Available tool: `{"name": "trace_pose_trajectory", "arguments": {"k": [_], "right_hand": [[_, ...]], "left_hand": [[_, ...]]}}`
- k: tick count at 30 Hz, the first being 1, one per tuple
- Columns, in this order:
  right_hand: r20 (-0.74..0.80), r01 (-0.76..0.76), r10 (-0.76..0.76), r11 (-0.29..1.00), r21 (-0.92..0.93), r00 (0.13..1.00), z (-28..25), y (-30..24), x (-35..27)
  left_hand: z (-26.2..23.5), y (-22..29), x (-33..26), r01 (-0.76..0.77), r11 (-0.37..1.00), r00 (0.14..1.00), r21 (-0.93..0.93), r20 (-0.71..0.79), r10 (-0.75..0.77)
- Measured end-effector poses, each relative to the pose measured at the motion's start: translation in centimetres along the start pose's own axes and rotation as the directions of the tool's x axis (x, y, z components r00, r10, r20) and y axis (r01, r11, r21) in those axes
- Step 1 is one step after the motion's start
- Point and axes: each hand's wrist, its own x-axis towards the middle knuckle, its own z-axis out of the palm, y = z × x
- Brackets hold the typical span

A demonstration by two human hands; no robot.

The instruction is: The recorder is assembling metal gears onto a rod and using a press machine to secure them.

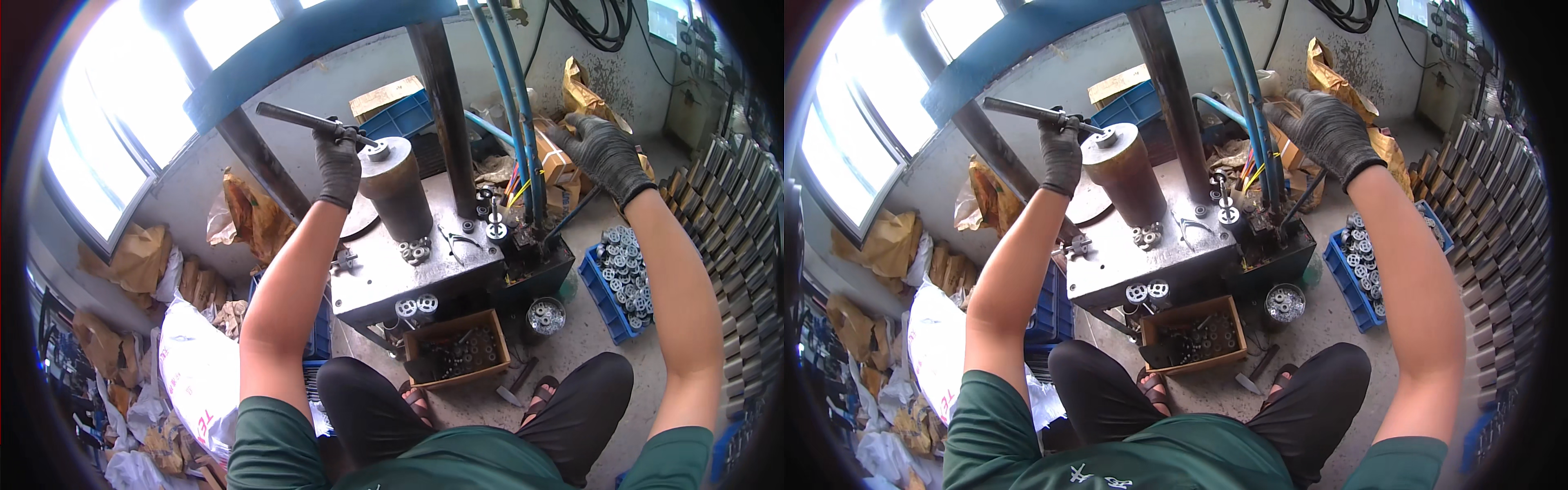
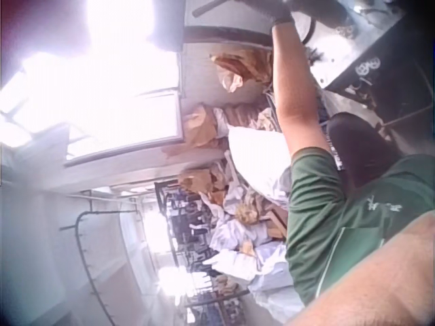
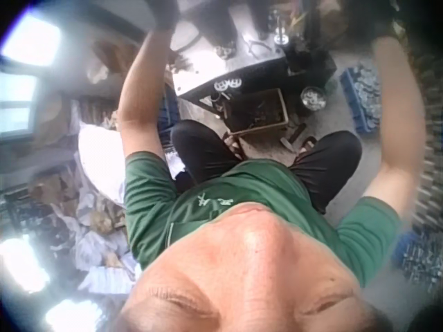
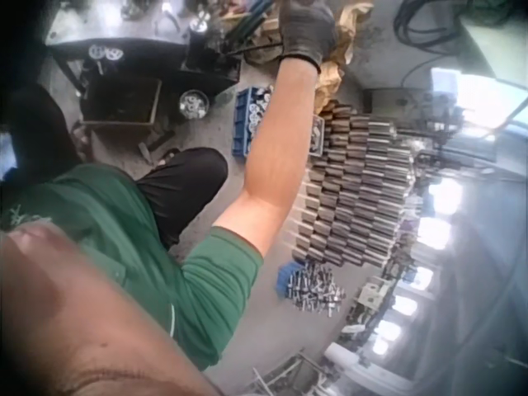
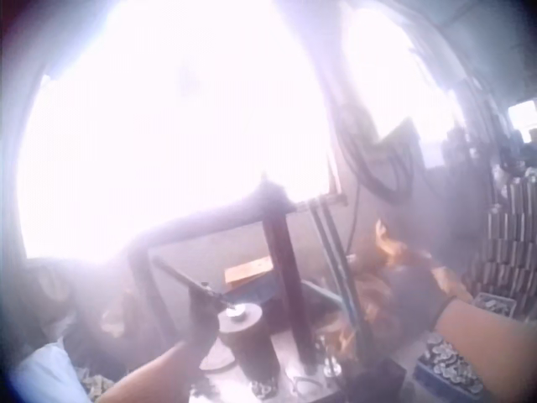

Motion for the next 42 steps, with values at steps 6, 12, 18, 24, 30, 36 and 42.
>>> {"name": "trace_pose_trajectory", "arguments": {"k": [6, 12, 18, 24, 30, 36, 42], "right_hand": [[0.084, 0.041, -0.033, 0.995, -0.095, 0.996, 1.2, 1.2, 0.9], [0.126, 0.048, -0.039, 0.997, -0.066, 0.991, 0.3, 0.7, 0.3], [0.101, 0.058, -0.053, 0.997, -0.047, 0.993, 0.0, 0.3, -0.6], [0.104, 0.046, -0.043, 0.999, -0.02, 0.994, -1.4, 0.2, -3.7], [0.201, 0.126, -0.138, 0.99, 0.071, 0.97, -3.0, -0.8, -11.5], [0.363, 0.269, -0.237, 0.963, -0.038, 0.901, -2.8, -0.7, -16.8], [0.503, 0.319, -0.259, 0.947, -0.035, 0.824, -3.0, -1.1, -16.2]], "left_hand": [[-0.3, -2.8, 3.3, 0.155, 0.961, 0.986, 0.229, 0.017, -0.164], [0.1, -2.9, 5.0, 0.195, 0.903, 0.97, 0.383, 0.063, -0.236], [0.4, -2.2, 5.7, -0.017, 0.648, 0.973, 0.761, 0.163, -0.165], [2.2, -1.6, 4.7, -0.018, 0.649, 0.955, 0.761, 0.204, -0.213], [-0.3, -2.8, 5.4, 0.063, 0.676, 0.976, 0.735, 0.098, -0.196], [1.4, -3.2, 3.1, 0.039, 0.661, 0.983, 0.749, 0.089, -0.159], [2.4, -2.6, 0.8, 0.073, 0.817, 0.991, 0.573, 0.049, -0.123]]}}
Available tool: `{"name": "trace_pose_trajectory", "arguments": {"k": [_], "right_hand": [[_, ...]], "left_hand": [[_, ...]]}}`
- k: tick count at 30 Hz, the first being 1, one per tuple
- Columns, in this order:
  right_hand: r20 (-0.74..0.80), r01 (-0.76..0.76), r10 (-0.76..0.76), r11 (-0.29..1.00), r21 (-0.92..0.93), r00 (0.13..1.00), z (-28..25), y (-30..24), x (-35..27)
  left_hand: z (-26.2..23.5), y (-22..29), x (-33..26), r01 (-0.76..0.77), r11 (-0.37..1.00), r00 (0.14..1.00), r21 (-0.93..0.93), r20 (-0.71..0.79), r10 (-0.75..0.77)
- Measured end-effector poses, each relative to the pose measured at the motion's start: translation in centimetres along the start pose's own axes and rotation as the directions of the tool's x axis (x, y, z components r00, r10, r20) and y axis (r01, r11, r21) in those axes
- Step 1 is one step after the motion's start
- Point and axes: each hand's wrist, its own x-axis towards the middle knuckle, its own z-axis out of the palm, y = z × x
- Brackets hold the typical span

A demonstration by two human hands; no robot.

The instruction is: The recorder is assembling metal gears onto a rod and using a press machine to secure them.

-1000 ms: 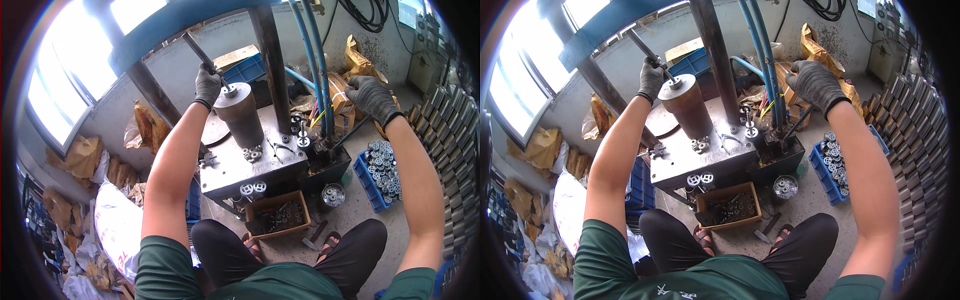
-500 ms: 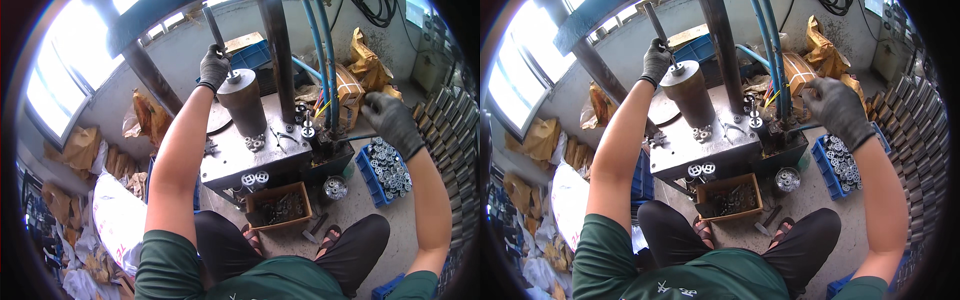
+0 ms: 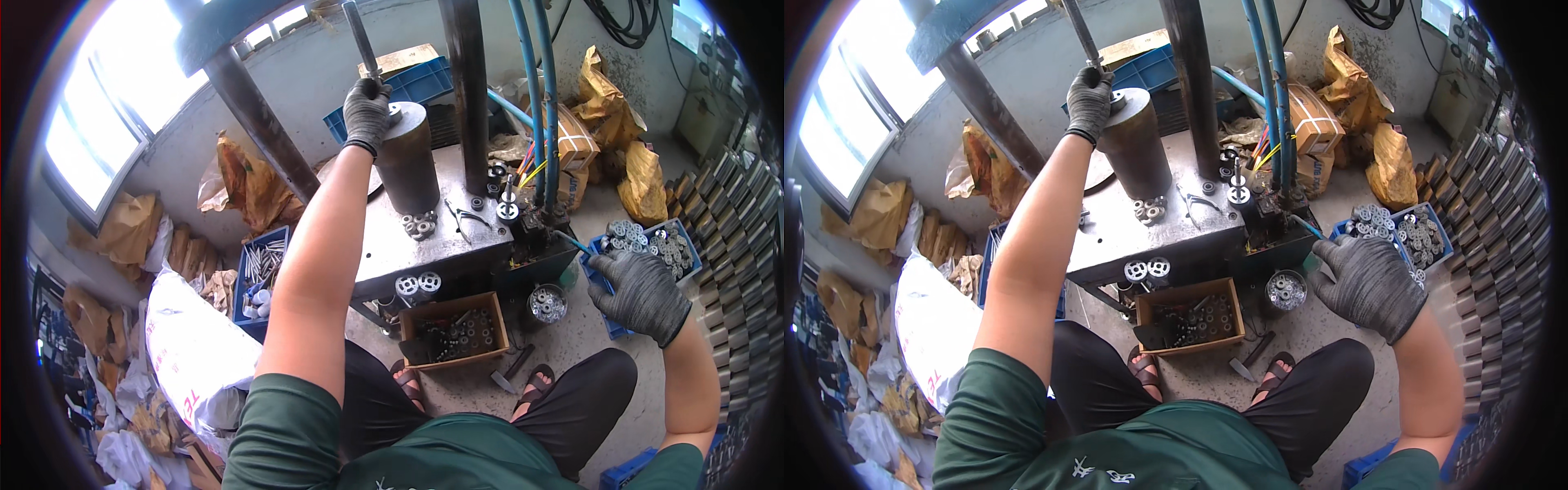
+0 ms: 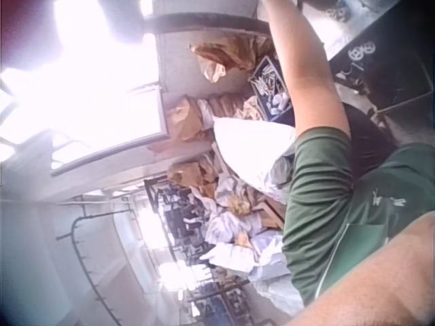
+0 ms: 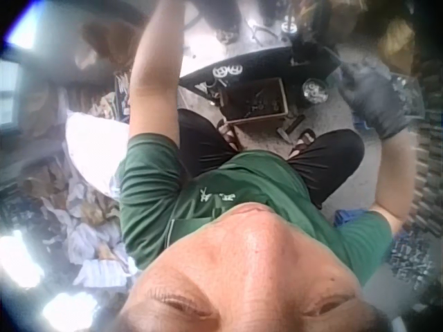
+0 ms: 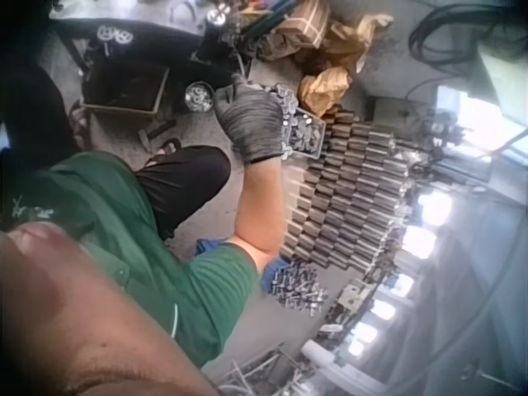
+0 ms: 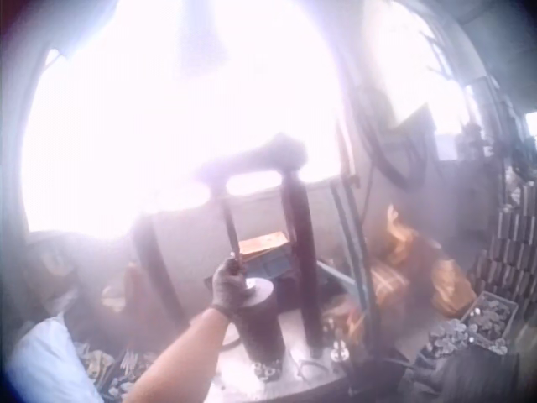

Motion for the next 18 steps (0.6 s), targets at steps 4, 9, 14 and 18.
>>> {"name": "trace_pose_trajectory", "arguments": {"k": [4, 9, 14, 18], "right_hand": [[-0.053, 0.005, -0.001, 0.996, 0.087, 0.999, 0.2, -0.5, -0.9], [-0.004, -0.049, 0.05, 0.991, 0.126, 0.999, 2.9, -0.7, -4.0], [-0.02, -0.113, 0.119, 0.977, 0.18, 0.993, 5.2, -1.4, -7.4], [-0.114, -0.159, 0.192, 0.956, 0.248, 0.975, 6.6, -1.7, -7.8]], "left_hand": [[-0.8, -2.3, 1.0, 0.166, 0.98, 0.982, -0.109, 0.113, -0.154], [-1.2, 0.4, -0.5, 0.314, 0.921, 0.944, -0.229, 0.179, -0.277], [-0.6, 0.3, -0.7, 0.101, 0.995, 0.992, 0.02, 0.073, -0.102], [-0.6, -1.4, 0.0, 0.022, 0.994, 0.997, 0.105, 0.068, -0.029]]}}
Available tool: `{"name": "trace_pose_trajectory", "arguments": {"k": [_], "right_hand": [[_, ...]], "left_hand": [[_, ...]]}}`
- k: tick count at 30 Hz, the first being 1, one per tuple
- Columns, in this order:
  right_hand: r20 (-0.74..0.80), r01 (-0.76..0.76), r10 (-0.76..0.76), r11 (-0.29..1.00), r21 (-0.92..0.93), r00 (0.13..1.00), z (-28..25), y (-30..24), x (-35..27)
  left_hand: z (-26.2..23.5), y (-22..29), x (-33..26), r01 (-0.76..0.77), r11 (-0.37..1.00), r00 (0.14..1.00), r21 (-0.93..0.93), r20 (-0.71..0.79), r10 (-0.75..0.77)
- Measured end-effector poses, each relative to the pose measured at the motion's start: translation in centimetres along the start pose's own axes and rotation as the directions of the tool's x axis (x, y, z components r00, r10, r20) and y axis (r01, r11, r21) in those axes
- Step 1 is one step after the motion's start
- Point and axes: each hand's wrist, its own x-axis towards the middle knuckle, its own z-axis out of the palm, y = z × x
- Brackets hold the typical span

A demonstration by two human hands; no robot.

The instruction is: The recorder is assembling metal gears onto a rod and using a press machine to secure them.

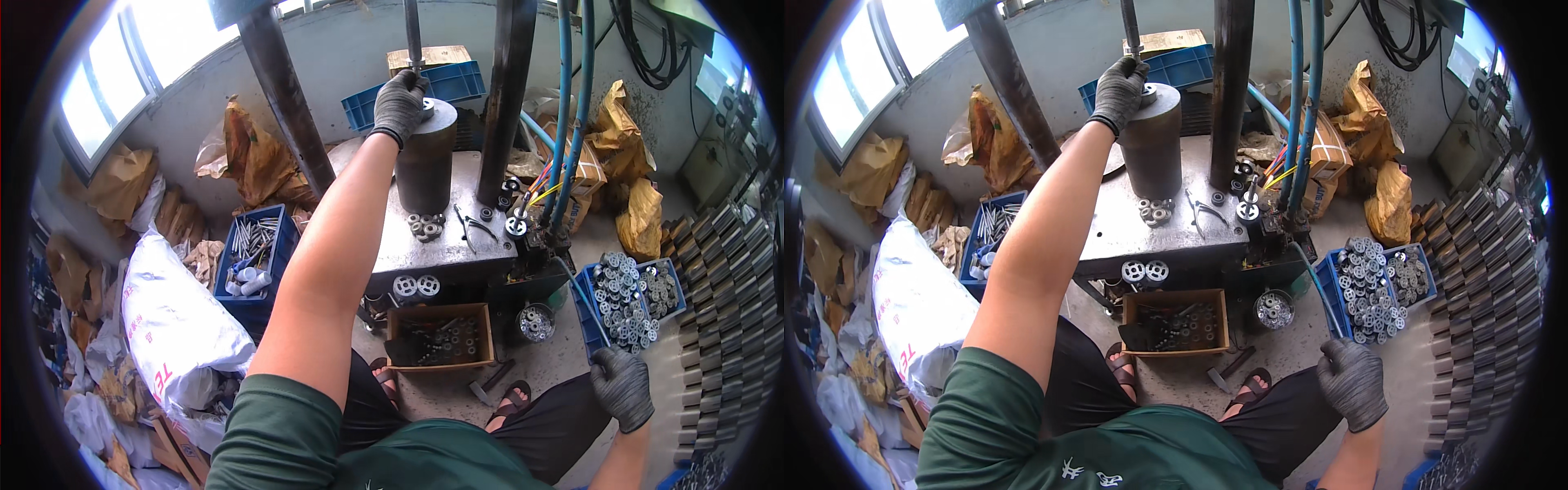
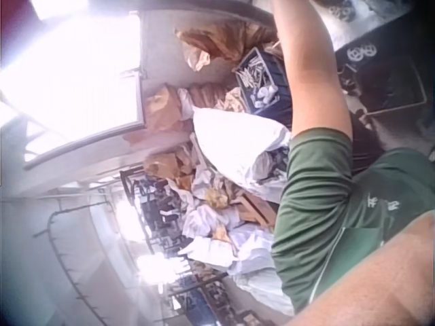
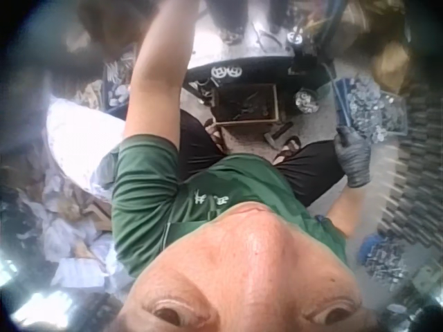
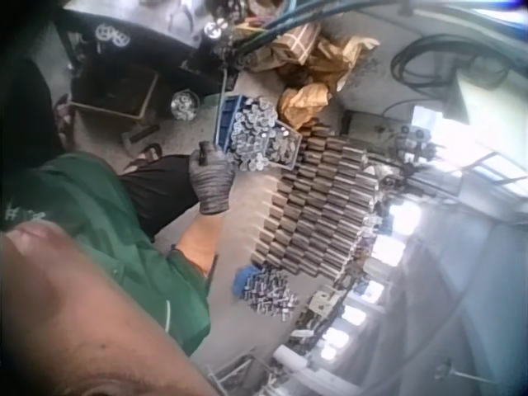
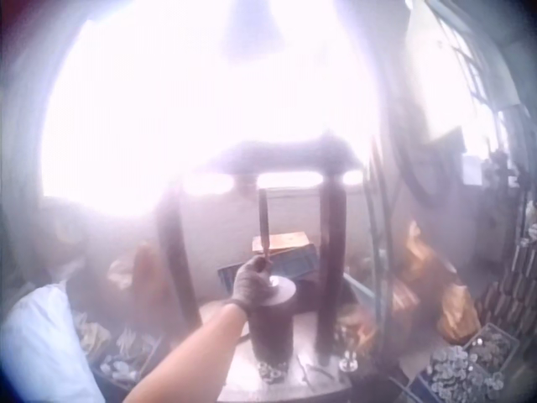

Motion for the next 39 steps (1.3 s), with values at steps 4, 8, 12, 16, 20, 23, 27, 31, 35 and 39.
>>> {"name": "trace_pose_trajectory", "arguments": {"k": [4, 8, 12, 16, 20, 23, 27, 31, 35, 39], "right_hand": [[-0.035, 0.008, -0.009, 1.0, -0.03, 0.999, 0.0, -0.4, 0.4], [-0.028, 0.001, -0.002, 0.999, -0.048, 1.0, 0.0, -0.3, 0.5], [-0.035, 0.005, -0.007, 0.998, -0.062, 0.999, 0.0, -0.3, 0.4], [-0.041, 0.013, -0.017, 0.996, -0.088, 0.999, 0.1, 0.1, 0.4], [-0.052, 0.008, -0.012, 0.997, -0.074, 0.999, 0.2, 0.1, 0.4], [-0.052, 0.006, -0.009, 0.998, -0.066, 0.999, 0.1, -0.1, 0.5], [-0.049, 0.005, -0.008, 0.998, -0.064, 0.999, 0.0, 0.0, 0.6], [-0.057, 0.008, -0.012, 0.998, -0.067, 0.998, 0.1, 0.2, 0.5], [-0.058, 0.006, -0.01, 0.998, -0.057, 0.998, 0.1, 0.1, 0.6], [-0.073, -0.006, 0.004, 1.0, -0.03, 0.997, -0.4, -0.2, 0.8]], "left_hand": [[-0.1, -0.2, 0.2, 0.008, 1.0, 1.0, 0.022, -0.008, -0.008], [0.0, -0.2, 0.2, 0.033, 0.999, 0.999, 0.006, -0.016, -0.033], [-0.1, 0.1, 0.1, 0.046, 0.998, 0.999, 0.034, -0.01, -0.046], [-0.1, 0.1, 0.1, 0.037, 0.999, 0.999, 0.001, -0.019, -0.037], [-0.2, 0.4, -0.2, 0.034, 0.999, 0.999, 0.001, -0.021, -0.034], [-0.3, 0.5, -0.3, 0.047, 0.999, 0.999, -0.005, -0.013, -0.047], [-0.1, 0.3, -0.2, 0.03, 1.0, 0.999, 0.01, -0.019, -0.029], [0.0, -0.2, 0.0, 0.086, 0.995, 0.996, -0.057, 0.026, -0.085], [0.5, -1.3, 0.4, 0.148, 0.973, 0.988, -0.176, 0.061, -0.139], [1.3, -2.3, 1.1, 0.079, 0.975, 0.996, -0.206, 0.044, -0.071]]}}
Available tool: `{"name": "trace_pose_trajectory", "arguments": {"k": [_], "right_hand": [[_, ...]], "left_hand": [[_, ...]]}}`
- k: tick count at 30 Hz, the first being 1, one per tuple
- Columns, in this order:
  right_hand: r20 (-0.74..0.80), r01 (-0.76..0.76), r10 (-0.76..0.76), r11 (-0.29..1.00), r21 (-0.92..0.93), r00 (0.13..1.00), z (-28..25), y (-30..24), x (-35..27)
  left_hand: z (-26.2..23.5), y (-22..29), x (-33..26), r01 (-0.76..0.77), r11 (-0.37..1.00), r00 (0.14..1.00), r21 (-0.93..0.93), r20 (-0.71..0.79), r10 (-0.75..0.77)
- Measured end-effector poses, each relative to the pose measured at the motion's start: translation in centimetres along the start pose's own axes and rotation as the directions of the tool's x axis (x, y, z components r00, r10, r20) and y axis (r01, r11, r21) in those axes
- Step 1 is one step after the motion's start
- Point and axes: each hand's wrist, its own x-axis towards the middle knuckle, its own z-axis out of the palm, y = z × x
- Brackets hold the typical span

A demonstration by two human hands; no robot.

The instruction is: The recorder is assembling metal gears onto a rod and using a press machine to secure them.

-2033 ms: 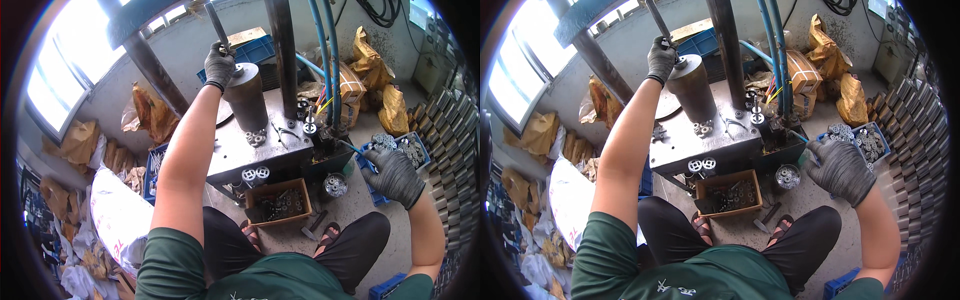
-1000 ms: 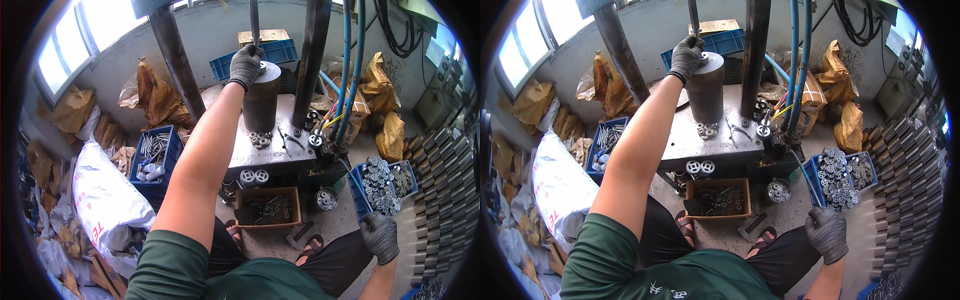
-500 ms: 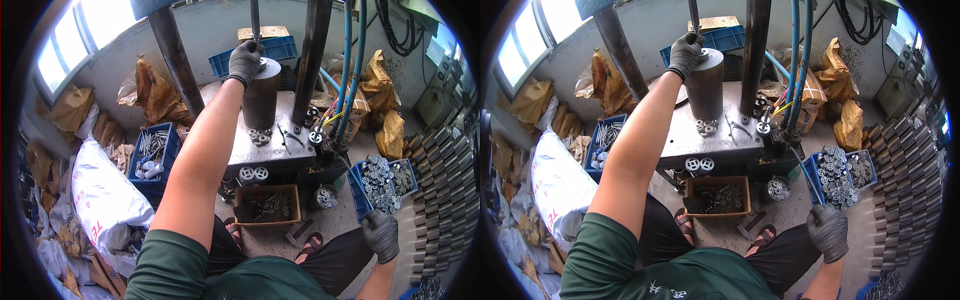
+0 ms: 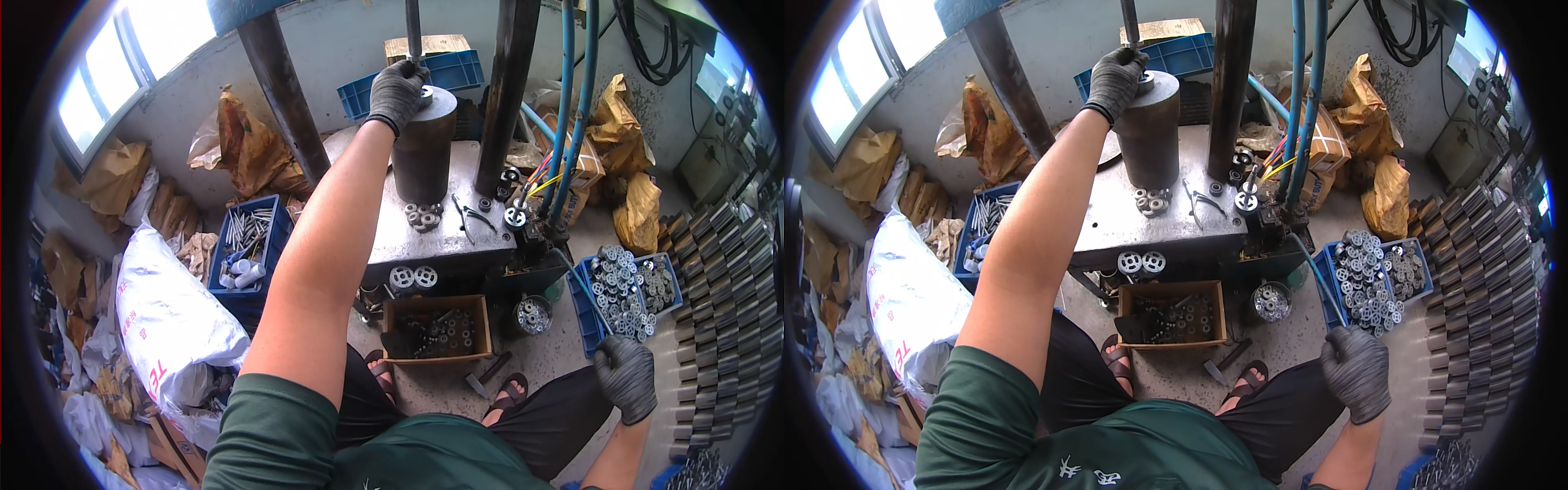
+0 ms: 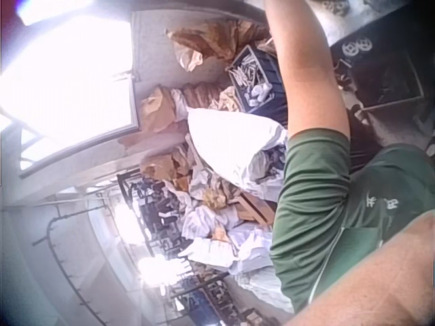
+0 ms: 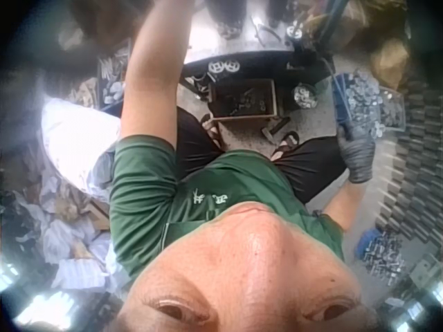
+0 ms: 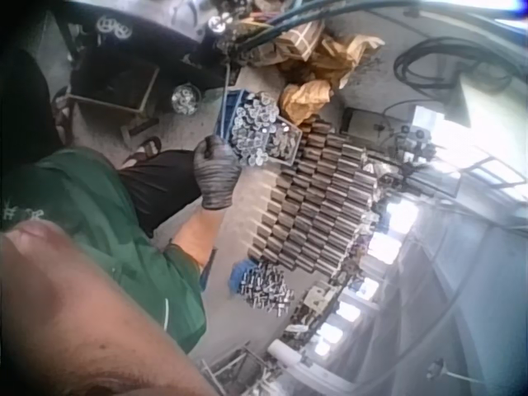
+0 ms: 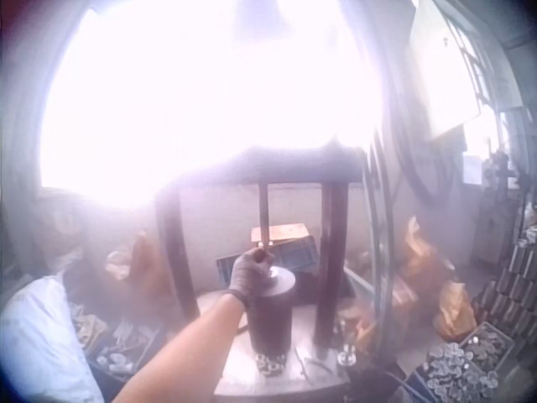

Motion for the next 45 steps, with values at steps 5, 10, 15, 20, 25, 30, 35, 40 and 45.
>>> {"name": "trace_pose_trajectory", "arguments": {"k": [5, 10, 15, 20, 25, 30, 35, 40, 45], "right_hand": [[-0.029, 0.097, -0.097, 0.995, -0.007, 0.995, -1.5, 0.0, 2.5], [-0.517, 0.3, -0.32, 0.946, -0.126, 0.794, -4.3, 0.0, 13.4], [-0.565, 0.206, -0.213, 0.976, -0.077, 0.797, -6.0, 3.1, 21.7], [-0.429, 0.156, -0.177, 0.984, -0.084, 0.886, -5.6, 1.0, 17.7], [0.038, 0.187, -0.189, 0.982, 0.037, 0.981, -3.6, -0.1, 5.9], [0.261, 0.062, -0.046, 0.996, -0.056, 0.964, -0.2, 0.9, -0.9], [0.263, 0.067, -0.048, 0.996, -0.063, 0.963, -0.6, 0.6, 0.1], [0.109, 0.052, -0.061, 0.995, 0.087, 0.992, -2.1, 0.7, 2.2], [0.087, 0.087, -0.091, 0.995, 0.048, 0.992, -1.4, 1.0, 1.6]], "left_hand": [[-0.9, 0.1, 0.0, 0.058, 0.998, 0.998, -0.018, 0.033, -0.057], [-1.6, 3.4, -2.0, 0.114, 0.986, 0.992, -0.123, 0.069, -0.106], [-0.8, 4.3, -2.0, 0.112, 0.981, 0.993, -0.156, 0.055, -0.104], [-1.4, 2.7, -1.3, 0.096, 0.983, 0.995, -0.157, 0.052, -0.089], [-2.1, -0.5, 0.6, 0.087, 0.905, 0.996, -0.416, 0.03, -0.082], [-0.6, 0.5, 0.3, 0.06, 0.928, 0.997, -0.367, 0.058, -0.041], [-1.9, 0.6, 0.3, 0.069, 0.942, 0.996, -0.327, 0.074, -0.048], [-1.6, 0.4, 0.2, 0.098, 0.93, 0.993, -0.353, 0.098, -0.068], [-1.3, 1.6, -0.5, 0.174, 0.909, 0.982, -0.38, 0.13, -0.134]]}}
